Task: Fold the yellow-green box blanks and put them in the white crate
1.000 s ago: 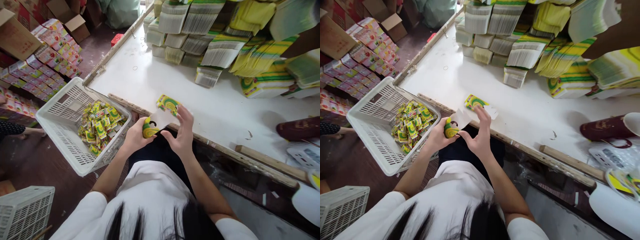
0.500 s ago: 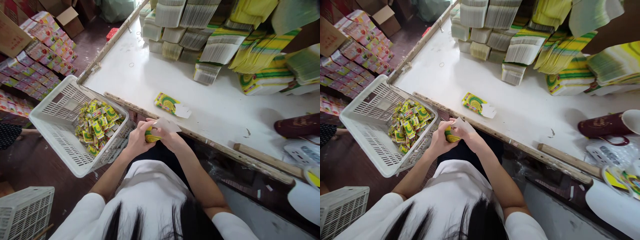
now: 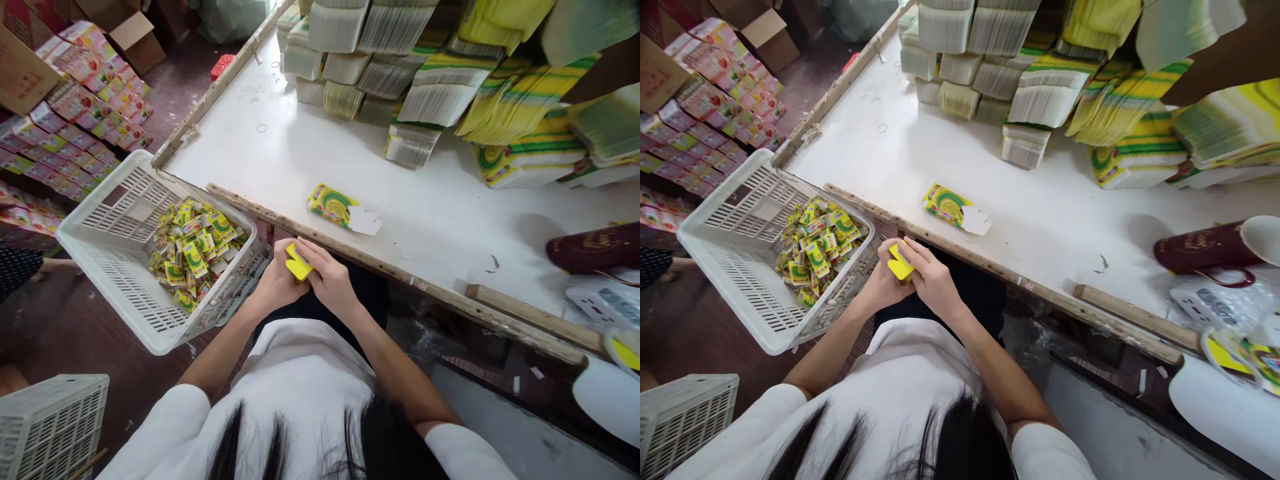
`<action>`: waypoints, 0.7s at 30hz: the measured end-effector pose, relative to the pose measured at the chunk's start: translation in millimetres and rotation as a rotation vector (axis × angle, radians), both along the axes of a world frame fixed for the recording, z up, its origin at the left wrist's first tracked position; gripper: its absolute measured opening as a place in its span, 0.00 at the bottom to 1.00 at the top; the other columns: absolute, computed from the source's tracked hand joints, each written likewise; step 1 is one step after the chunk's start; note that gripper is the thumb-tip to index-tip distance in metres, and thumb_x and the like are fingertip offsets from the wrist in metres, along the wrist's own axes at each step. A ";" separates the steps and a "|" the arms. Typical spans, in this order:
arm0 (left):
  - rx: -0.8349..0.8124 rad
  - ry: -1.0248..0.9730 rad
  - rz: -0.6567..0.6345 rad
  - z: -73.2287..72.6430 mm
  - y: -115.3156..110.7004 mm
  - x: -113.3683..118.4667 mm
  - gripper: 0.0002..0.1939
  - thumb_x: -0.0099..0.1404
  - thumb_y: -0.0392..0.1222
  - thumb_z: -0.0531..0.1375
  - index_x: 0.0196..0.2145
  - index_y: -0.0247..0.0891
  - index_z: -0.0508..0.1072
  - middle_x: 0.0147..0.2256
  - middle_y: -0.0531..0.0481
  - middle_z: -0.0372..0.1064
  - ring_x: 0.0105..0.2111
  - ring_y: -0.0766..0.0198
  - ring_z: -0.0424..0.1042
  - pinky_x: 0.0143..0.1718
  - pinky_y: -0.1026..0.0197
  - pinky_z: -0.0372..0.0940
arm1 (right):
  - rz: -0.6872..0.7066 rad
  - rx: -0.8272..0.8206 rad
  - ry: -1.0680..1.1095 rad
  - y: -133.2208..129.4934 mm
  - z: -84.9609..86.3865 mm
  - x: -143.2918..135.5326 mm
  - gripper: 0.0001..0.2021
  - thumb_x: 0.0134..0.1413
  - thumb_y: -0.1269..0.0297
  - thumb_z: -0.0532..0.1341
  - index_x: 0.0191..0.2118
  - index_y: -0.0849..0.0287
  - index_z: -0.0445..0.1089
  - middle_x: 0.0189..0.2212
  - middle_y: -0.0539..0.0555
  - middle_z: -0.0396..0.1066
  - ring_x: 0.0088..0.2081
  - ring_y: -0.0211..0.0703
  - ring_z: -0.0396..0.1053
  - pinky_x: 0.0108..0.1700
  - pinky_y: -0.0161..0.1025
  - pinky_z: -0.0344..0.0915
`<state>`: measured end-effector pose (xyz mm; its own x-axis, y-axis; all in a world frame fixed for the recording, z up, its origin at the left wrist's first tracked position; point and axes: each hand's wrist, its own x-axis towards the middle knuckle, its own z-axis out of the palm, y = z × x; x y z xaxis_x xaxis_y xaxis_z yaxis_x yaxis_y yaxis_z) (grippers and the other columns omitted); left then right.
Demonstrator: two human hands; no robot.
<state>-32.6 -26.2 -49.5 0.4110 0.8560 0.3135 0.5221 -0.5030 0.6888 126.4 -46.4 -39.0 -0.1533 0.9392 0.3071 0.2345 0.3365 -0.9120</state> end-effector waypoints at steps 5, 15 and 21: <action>0.024 0.092 0.158 21.2 -4.4 -7.1 0.31 0.56 0.39 0.66 0.55 0.39 0.60 0.49 0.42 0.68 0.49 0.54 0.71 0.51 0.50 0.67 | -0.047 0.041 -0.002 4.1 -1.3 8.5 0.22 0.67 0.60 0.54 0.65 0.49 0.63 0.65 0.55 0.62 0.65 0.49 0.60 0.67 0.50 0.58; 0.002 0.202 0.015 41.7 9.3 -15.4 0.29 0.52 0.42 0.69 0.51 0.40 0.69 0.47 0.45 0.75 0.46 0.54 0.75 0.49 0.53 0.69 | 0.195 0.047 -0.153 18.4 7.6 43.4 0.10 0.64 0.61 0.59 0.46 0.50 0.77 0.59 0.59 0.67 0.60 0.52 0.66 0.61 0.54 0.65; 0.060 0.239 0.052 40.5 12.1 -12.6 0.29 0.53 0.42 0.68 0.52 0.38 0.69 0.47 0.43 0.75 0.46 0.53 0.74 0.50 0.51 0.69 | 0.133 0.048 -0.178 20.8 5.8 34.5 0.12 0.63 0.64 0.59 0.49 0.51 0.75 0.61 0.59 0.64 0.62 0.53 0.64 0.62 0.55 0.63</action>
<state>-45.1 -14.1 -8.9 0.4355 0.8607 0.2635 0.6930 -0.5074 0.5122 160.9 -25.7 -33.3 -0.3307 0.8920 0.3081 0.3406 0.4173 -0.8425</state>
